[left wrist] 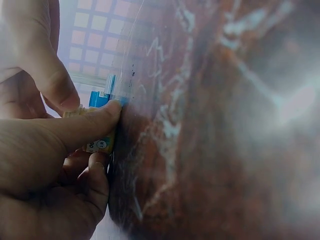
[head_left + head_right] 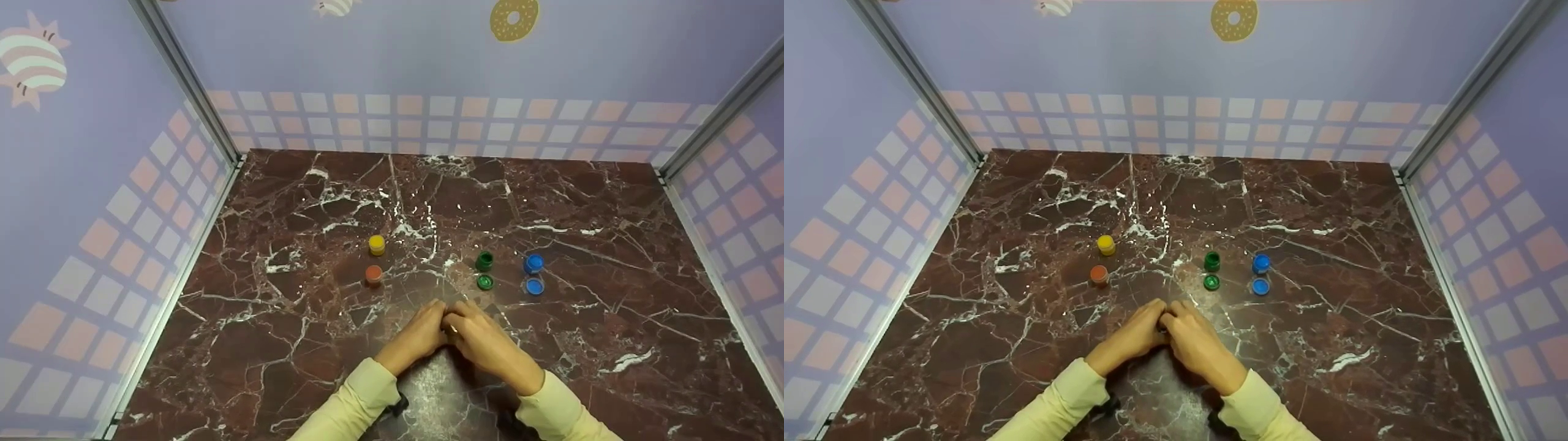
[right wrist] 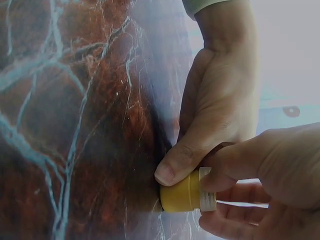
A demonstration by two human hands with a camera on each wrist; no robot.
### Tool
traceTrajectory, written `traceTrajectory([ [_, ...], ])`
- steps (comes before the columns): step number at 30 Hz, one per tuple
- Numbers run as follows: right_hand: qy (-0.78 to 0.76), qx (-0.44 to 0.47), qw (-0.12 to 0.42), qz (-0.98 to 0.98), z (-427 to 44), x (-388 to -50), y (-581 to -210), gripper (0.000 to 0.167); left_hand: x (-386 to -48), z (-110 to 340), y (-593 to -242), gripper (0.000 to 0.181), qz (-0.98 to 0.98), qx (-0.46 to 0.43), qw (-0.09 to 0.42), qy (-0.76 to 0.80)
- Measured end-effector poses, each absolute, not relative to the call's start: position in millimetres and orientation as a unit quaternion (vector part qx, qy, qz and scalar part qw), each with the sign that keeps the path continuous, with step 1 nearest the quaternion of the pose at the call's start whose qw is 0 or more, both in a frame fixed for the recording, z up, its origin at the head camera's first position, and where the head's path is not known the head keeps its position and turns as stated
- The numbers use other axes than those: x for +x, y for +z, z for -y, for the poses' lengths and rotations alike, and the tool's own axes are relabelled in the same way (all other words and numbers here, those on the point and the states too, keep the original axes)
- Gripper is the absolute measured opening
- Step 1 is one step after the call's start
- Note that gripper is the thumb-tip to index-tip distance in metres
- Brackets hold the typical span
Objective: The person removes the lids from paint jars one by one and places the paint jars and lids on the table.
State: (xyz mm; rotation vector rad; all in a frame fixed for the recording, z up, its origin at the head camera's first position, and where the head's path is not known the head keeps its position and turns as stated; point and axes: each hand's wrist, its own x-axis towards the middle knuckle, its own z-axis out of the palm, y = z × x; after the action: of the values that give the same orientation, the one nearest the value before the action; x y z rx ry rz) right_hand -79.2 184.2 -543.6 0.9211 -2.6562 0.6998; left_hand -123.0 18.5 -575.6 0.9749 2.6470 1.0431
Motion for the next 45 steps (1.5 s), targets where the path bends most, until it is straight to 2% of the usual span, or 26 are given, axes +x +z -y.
traceTrajectory([
  [4, 0.232, 0.330, 0.134, 0.905, -185, -81, -544, 0.022, -123, -19, -575, 0.034, -0.879, 0.322, 0.065, 0.347],
  [10, 0.261, 0.319, 0.128, 0.902, -189, -80, -544, 0.029, -124, -20, -575, 0.036, -0.877, 0.311, 0.079, 0.358],
  [21, 0.310, 0.172, 0.140, 0.925, -182, -80, -540, 0.014, -125, -19, -577, 0.038, -0.873, 0.311, 0.081, 0.366],
  [27, 0.270, 0.115, 0.143, 0.945, -172, -77, -542, 0.017, -123, -19, -579, 0.037, -0.871, 0.324, 0.057, 0.364],
  [34, 0.238, 0.119, 0.125, 0.956, -168, -75, -546, 0.026, -124, -20, -578, 0.026, -0.879, 0.319, 0.050, 0.350],
  [45, 0.241, 0.158, 0.127, 0.949, -169, -73, -544, 0.020, -123, -20, -577, 0.033, -0.879, 0.313, 0.054, 0.355],
])
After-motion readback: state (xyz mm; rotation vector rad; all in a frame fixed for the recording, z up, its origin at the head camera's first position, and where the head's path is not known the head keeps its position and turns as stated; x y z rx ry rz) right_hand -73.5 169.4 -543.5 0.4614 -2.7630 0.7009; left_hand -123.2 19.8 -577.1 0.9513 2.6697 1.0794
